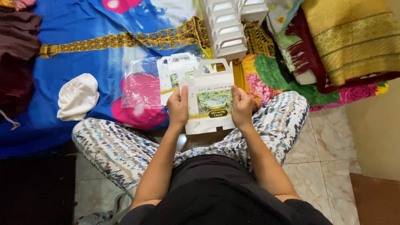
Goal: The person sits on the floor and repeatedly folds flat white cardboard pieces into small boxes. They fold the sides, tuck the flaps, and then place the assembled boxes into a growing stack.
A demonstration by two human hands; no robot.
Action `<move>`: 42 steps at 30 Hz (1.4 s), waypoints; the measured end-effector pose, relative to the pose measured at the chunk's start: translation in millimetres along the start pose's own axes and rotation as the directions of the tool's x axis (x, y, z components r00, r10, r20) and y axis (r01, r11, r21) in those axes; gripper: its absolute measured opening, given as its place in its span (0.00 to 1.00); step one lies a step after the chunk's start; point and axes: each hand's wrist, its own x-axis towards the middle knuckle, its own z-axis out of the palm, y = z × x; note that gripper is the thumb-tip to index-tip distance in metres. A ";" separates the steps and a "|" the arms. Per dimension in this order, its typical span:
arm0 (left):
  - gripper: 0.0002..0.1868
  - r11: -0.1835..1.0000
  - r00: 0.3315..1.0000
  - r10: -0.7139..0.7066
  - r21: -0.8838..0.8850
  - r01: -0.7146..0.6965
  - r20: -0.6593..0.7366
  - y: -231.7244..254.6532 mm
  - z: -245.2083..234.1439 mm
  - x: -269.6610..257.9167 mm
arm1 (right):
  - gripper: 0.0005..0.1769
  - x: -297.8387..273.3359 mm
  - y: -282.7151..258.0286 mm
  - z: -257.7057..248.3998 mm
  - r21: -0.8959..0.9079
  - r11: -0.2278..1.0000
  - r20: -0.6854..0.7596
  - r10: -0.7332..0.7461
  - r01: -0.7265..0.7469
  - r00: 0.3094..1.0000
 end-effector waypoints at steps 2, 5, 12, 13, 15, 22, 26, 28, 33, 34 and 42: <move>0.18 0.988 0.999 -0.022 -0.153 0.026 0.030 -3.1 -3.2 3.1 | 0.26 -3.1 1.4 0.2 0.001 0.998 0.052 -0.059 0.059 0.997; 0.26 0.947 0.994 0.040 -0.322 -0.005 0.100 -3.8 -8.3 7.5 | 0.27 -4.5 3.8 3.1 -0.073 0.997 0.138 0.037 -0.027 0.990; 0.20 0.998 0.932 -0.061 0.010 0.061 0.356 6.9 -12.1 -2.4 | 0.27 3.4 27.0 6.7 0.130 0.989 0.107 0.061 -0.075 0.992; 0.20 0.997 0.924 -0.073 -0.004 0.081 0.375 9.1 -7.9 -4.6 | 0.27 3.9 31.2 8.2 0.142 0.984 0.092 0.092 -0.105 0.991; 0.20 0.991 0.910 -0.079 -0.069 0.117 0.407 10.4 -5.3 -5.9 | 0.26 4.0 39.0 11.5 0.251 0.956 0.109 0.130 -0.153 0.986; 0.19 0.988 0.929 -0.029 -0.129 0.082 0.369 -1.6 -1.4 -1.0 | 0.26 7.1 40.6 12.1 0.432 0.854 0.211 0.216 -0.290 0.953; 0.21 0.979 0.985 -0.099 -0.165 0.121 0.141 -12.1 -1.0 3.9 | 0.27 -0.2 33.9 11.7 0.002 0.992 0.116 0.126 -0.128 0.985; 0.21 0.964 0.983 -0.085 -0.236 0.123 0.165 -16.8 -0.5 6.1 | 0.28 -4.6 32.2 15.7 0.012 0.995 0.054 0.094 -0.094 0.994; 0.19 0.967 0.891 -0.116 -0.156 0.203 0.439 -31.4 -8.7 15.4 | 0.31 3.7 40.4 22.7 -0.021 0.997 -0.065 0.075 -0.077 0.995; 0.19 0.970 0.883 -0.110 -0.143 0.195 0.456 -33.3 -9.5 14.6 | 0.31 6.3 43.2 24.5 -0.024 0.996 -0.078 0.080 -0.082 0.994; 0.16 0.986 0.911 -0.148 -0.015 0.167 0.384 -41.7 -23.7 25.4 | 0.27 7.5 62.4 54.0 0.105 0.985 -0.051 0.144 -0.138 0.988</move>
